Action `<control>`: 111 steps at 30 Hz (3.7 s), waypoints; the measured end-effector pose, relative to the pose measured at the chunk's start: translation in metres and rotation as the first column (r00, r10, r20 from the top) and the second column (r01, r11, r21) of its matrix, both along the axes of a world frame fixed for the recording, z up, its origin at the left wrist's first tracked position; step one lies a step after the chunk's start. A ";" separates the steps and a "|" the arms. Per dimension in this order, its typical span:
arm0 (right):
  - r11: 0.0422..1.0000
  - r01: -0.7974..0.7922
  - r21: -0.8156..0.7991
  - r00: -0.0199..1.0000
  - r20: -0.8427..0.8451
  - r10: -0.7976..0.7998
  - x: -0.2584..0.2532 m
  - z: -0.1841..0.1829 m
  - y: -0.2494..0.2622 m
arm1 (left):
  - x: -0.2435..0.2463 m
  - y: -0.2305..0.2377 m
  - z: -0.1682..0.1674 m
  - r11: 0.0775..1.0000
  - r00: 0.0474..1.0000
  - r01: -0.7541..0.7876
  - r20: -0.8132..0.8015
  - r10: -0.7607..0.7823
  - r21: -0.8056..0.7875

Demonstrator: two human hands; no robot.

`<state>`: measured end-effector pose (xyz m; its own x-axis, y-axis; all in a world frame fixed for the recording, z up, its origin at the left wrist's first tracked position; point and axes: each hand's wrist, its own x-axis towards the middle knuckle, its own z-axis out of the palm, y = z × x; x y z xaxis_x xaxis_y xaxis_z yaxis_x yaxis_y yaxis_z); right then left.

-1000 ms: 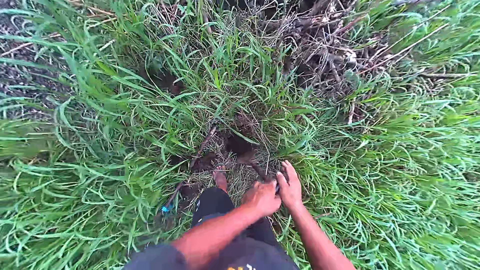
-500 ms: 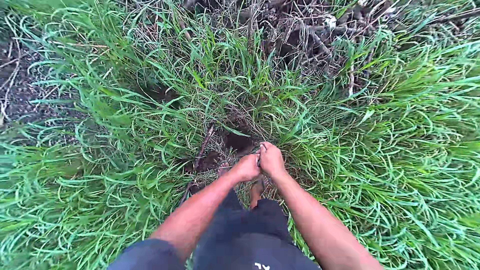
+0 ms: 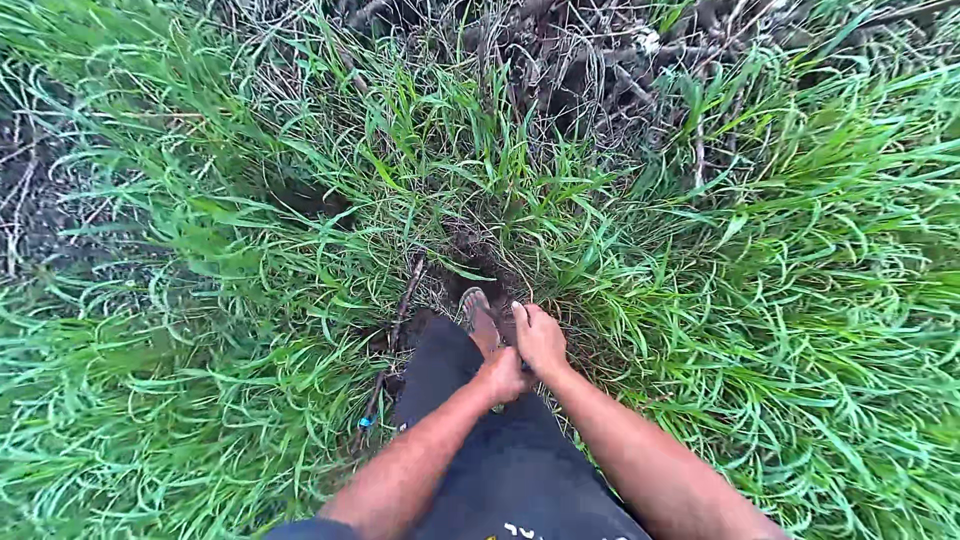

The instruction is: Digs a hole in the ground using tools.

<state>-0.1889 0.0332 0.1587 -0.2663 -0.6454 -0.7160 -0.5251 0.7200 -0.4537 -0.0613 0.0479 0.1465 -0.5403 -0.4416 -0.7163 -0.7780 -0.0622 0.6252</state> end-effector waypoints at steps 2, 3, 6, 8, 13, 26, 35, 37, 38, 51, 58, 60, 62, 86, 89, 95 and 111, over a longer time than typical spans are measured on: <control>1.000 -0.005 0.017 1.000 -0.024 0.006 -0.006 -0.007 0.001 | -0.007 0.000 -0.003 0.999 1.000 -0.005 0.010 0.005 0.046; 1.000 -0.004 0.026 0.999 -0.045 0.006 -0.011 -0.011 0.001 | -0.014 -0.001 -0.005 0.998 1.000 -0.012 0.005 0.012 0.070; 0.995 0.009 0.102 0.995 -0.100 0.001 -0.036 -0.030 0.015 | -0.039 0.011 -0.022 0.985 0.999 -0.006 -0.036 0.013 0.170; 0.985 0.001 0.173 0.991 -0.134 0.022 -0.057 -0.051 0.021 | -0.060 0.019 -0.040 0.979 0.997 -0.011 -0.068 0.025 0.203; 0.979 -0.041 0.199 0.984 -0.164 0.075 -0.113 -0.100 0.032 | -0.119 0.040 -0.090 0.971 1.000 0.010 0.020 -0.015 0.239; 0.989 -0.057 0.139 0.982 -0.173 0.081 -0.104 -0.120 0.114 | -0.115 0.116 -0.103 0.994 0.999 0.032 0.019 -0.034 0.107; 0.985 -0.111 0.130 0.989 -0.083 0.122 -0.087 -0.153 0.172 | -0.088 0.178 -0.147 0.998 0.998 0.055 -0.029 -0.054 0.042; 0.993 -0.096 0.061 0.988 -0.113 0.102 -0.100 -0.165 0.188 | -0.103 0.189 -0.155 0.996 0.997 0.080 -0.020 -0.079 0.031; 0.995 -0.091 0.045 0.988 -0.121 0.095 -0.104 -0.168 0.197 | -0.109 0.196 -0.157 0.996 0.996 0.086 -0.019 -0.086 0.034; 0.981 -0.028 0.194 0.989 -0.135 0.055 -0.096 -0.168 0.199 | -0.103 0.212 -0.165 0.992 0.993 0.118 0.024 -0.119 0.032; 0.977 -0.016 0.211 0.987 -0.156 0.050 -0.130 -0.220 0.272 | -0.137 0.274 -0.209 0.975 0.975 0.220 0.021 -0.220 0.002; 0.956 0.022 0.292 0.986 -0.162 0.027 -0.142 -0.248 0.298 | -0.148 0.296 -0.239 0.975 0.976 0.212 -0.073 -0.207 0.071; 0.943 0.103 0.318 0.980 -0.194 -0.041 -0.147 -0.275 0.323 | -0.147 0.309 -0.271 0.954 0.960 0.234 -0.198 -0.196 0.188; 0.179 0.983 0.034 0.183 -0.166 -0.969 -0.120 -0.343 0.363 | -0.085 0.124 -0.459 0.212 0.388 -0.909 0.547 0.741 0.358; 0.224 0.972 -0.070 0.225 0.001 -0.974 -0.071 -0.280 0.321 | -0.100 0.100 -0.473 -0.050 0.058 -0.980 0.523 0.850 0.191; 0.427 0.887 -0.177 0.426 -0.048 -0.904 -0.091 -0.252 0.300 | -0.105 0.089 -0.447 -0.057 0.052 -0.966 0.408 0.911 0.251; 0.468 -0.358 -0.808 0.856 -0.083 0.511 -0.070 -0.046 0.177 | 0.043 0.062 -0.218 -0.557 -0.529 -0.816 0.188 0.827 0.153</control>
<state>-0.2594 0.2102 0.1132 0.2709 -0.9542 0.1265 -0.5368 -0.2589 -0.8030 -0.0188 0.1095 -0.0712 0.4810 -0.1495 -0.8639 0.6070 -0.6542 0.4512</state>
